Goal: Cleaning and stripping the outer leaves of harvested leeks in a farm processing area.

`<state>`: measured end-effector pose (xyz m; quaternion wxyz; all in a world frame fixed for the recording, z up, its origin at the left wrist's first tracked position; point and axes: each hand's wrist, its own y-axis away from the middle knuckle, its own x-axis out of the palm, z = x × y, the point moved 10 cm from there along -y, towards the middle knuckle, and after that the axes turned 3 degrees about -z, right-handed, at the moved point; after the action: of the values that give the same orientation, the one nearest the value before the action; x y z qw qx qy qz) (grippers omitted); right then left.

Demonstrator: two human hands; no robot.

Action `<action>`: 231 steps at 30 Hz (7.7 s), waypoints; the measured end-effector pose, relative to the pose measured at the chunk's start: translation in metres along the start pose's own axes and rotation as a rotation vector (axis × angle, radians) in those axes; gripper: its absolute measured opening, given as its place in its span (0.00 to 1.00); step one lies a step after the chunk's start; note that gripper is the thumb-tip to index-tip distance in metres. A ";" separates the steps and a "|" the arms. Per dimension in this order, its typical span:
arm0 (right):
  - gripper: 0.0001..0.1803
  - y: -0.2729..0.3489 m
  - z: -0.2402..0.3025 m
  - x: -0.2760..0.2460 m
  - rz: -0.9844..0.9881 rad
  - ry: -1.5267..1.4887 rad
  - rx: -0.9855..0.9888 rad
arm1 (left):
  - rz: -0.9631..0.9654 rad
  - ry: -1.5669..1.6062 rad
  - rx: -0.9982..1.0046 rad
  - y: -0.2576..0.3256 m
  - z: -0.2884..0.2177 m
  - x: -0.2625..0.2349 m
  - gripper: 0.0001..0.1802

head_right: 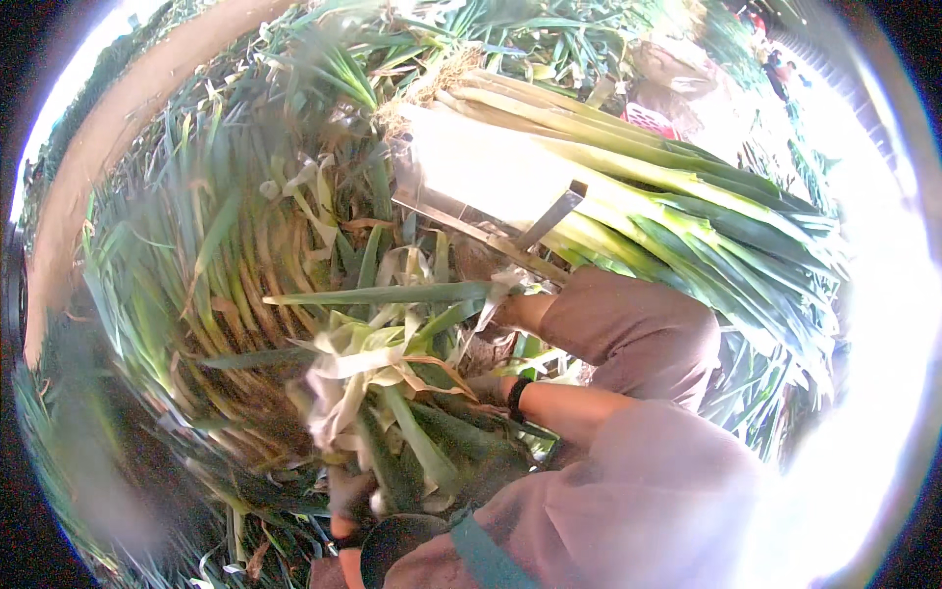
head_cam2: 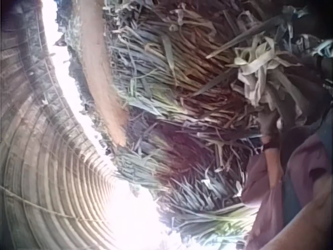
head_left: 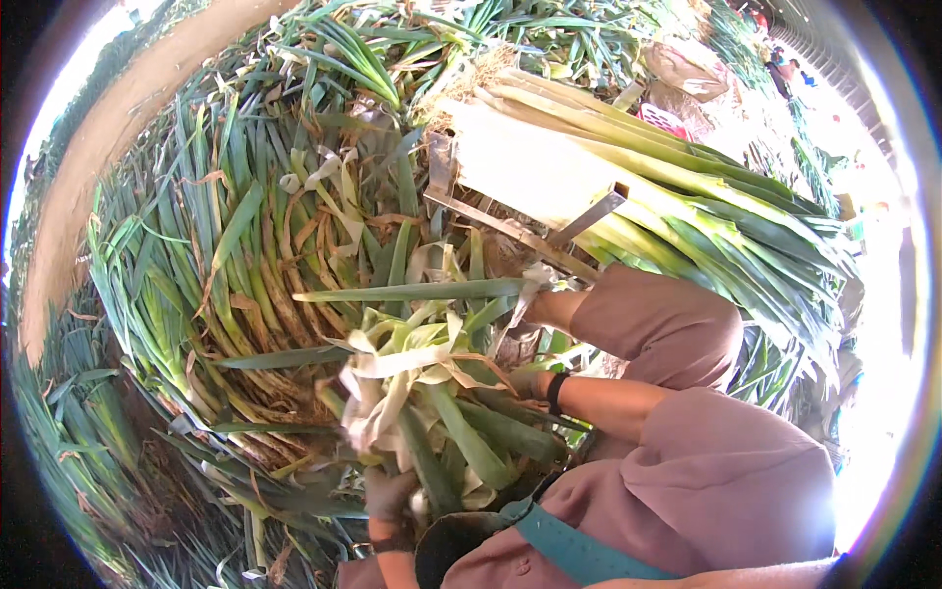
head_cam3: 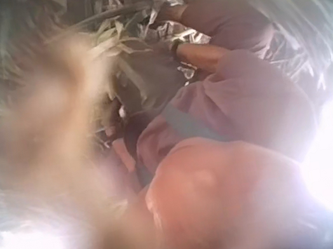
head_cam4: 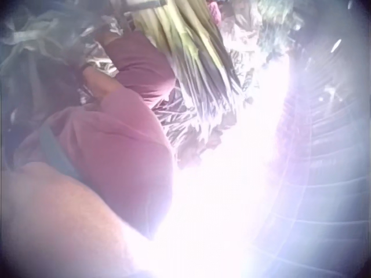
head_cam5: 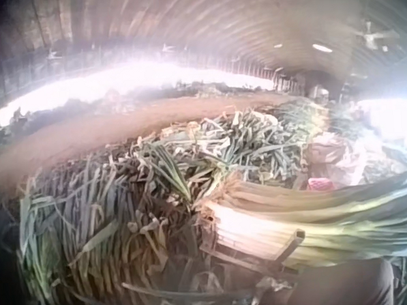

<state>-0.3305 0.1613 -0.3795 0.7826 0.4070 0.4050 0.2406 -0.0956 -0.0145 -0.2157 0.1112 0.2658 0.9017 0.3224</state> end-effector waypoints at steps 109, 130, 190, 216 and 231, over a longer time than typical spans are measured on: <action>0.22 0.230 0.278 -0.290 -1.017 -0.685 -0.821 | -0.069 0.521 0.667 0.043 -0.225 -0.026 0.14; 0.16 0.216 0.154 -0.094 -0.433 0.380 -0.405 | -0.266 0.671 0.695 0.005 -0.216 -0.167 0.19; 0.30 0.222 0.260 -0.232 -0.908 -0.711 -0.758 | -0.018 0.428 0.536 0.064 -0.175 0.003 0.12; 0.23 0.266 0.229 -0.210 -0.677 -0.271 -0.555 | 0.012 0.572 0.679 0.095 -0.176 -0.049 0.21; 0.13 0.206 0.270 -0.188 -0.314 -0.365 -0.562 | 0.265 0.522 0.792 0.121 -0.180 -0.030 0.34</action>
<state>-0.2207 0.0230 -0.0339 0.9505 0.1454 0.2344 0.1427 -0.0881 -0.0469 0.0008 -0.2701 0.3102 0.9112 0.0220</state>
